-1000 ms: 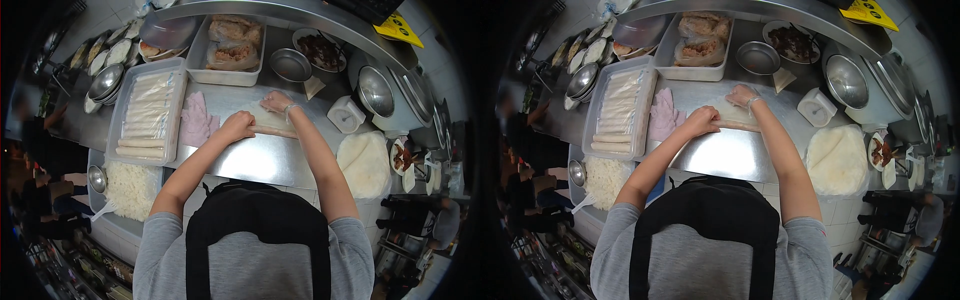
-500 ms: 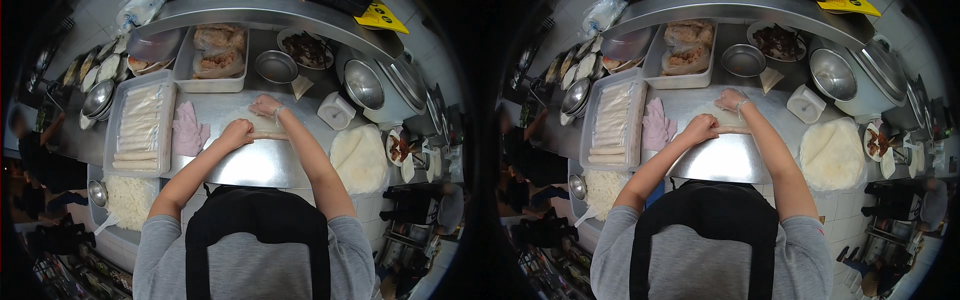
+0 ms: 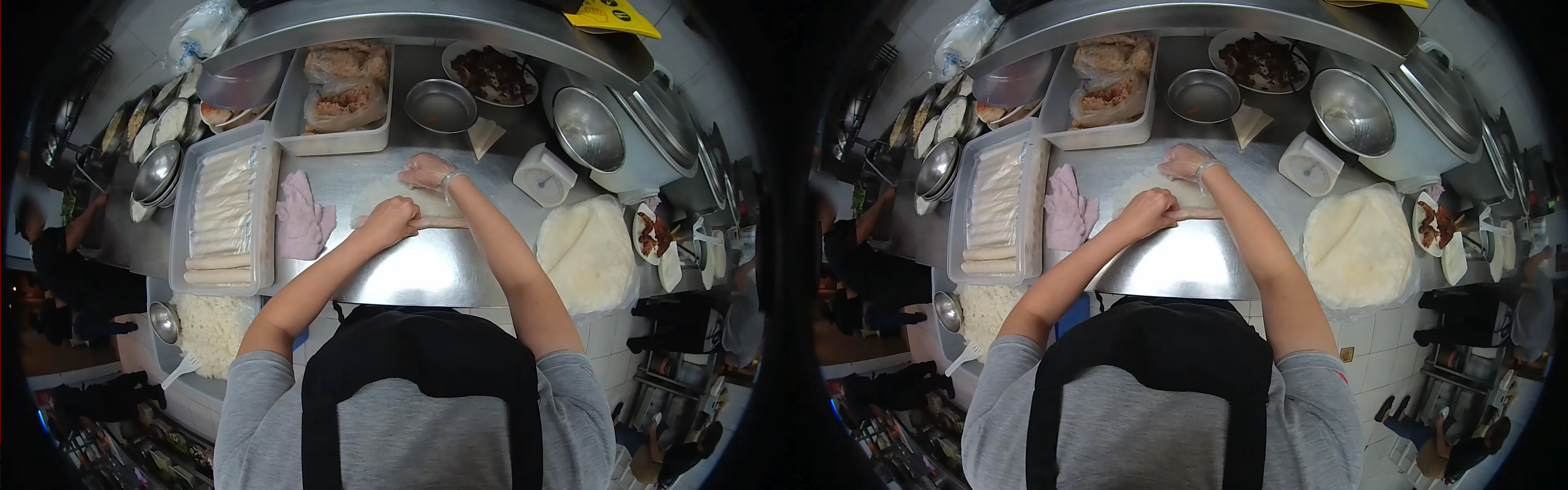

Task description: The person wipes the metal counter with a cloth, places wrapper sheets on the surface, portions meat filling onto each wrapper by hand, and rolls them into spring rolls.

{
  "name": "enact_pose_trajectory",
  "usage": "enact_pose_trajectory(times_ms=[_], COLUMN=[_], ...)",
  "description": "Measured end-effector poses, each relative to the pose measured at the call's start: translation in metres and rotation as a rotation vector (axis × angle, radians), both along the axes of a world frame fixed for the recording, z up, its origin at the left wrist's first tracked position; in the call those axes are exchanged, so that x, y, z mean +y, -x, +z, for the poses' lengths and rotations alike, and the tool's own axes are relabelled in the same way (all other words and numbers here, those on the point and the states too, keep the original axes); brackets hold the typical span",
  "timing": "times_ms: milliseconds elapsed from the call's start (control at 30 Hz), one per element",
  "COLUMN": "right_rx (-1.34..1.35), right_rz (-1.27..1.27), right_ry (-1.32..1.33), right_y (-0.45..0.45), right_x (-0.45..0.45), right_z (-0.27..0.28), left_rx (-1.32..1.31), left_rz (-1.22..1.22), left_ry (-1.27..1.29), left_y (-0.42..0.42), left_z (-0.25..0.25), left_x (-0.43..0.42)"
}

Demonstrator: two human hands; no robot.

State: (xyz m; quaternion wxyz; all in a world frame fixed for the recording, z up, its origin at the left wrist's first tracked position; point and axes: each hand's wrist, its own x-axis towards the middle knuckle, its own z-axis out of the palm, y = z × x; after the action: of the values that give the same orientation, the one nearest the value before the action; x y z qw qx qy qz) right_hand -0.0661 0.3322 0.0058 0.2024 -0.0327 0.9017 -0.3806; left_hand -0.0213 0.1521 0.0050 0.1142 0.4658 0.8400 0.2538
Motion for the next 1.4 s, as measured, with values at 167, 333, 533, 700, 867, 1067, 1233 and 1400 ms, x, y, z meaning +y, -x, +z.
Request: enact_pose_trajectory(times_ms=[167, 333, 533, 700, 867, 1067, 1233, 1400], right_rx=[0.009, 0.010, 0.001, 0.015, 0.002, -0.148, -0.063, -0.180], right_rz=[0.014, 0.051, 0.069, 0.082, 0.121, 0.143, 0.180, 0.178], right_ry=[-0.009, -0.052, 0.012, -0.010, 0.040, 0.160, 0.161, 0.285], right_y=[0.002, -0.001, 0.004, 0.004, 0.002, 0.010, 0.008, 0.012], right_x=[0.000, 0.002, 0.006, 0.007, 0.011, 0.017, 0.018, 0.019], right_z=[-0.001, 0.008, -0.002, 0.001, 0.009, 0.000, 0.007, -0.001], left_rx=[-0.078, -0.105, -0.101, -0.148, -0.176, -0.139, -0.126, -0.115], left_rz=[0.012, 0.018, 0.003, 0.011, 0.023, 0.000, 0.019, 0.008], left_ry=[0.013, 0.043, -0.034, -0.050, -0.064, -0.087, -0.210, -0.192], left_y=[-0.001, 0.000, -0.004, -0.006, -0.009, -0.015, -0.028, -0.029], left_z=[0.004, 0.006, -0.007, -0.008, -0.004, -0.008, -0.021, -0.013], left_x=[0.011, 0.016, 0.026, 0.036, 0.047, 0.058, 0.076, 0.087])
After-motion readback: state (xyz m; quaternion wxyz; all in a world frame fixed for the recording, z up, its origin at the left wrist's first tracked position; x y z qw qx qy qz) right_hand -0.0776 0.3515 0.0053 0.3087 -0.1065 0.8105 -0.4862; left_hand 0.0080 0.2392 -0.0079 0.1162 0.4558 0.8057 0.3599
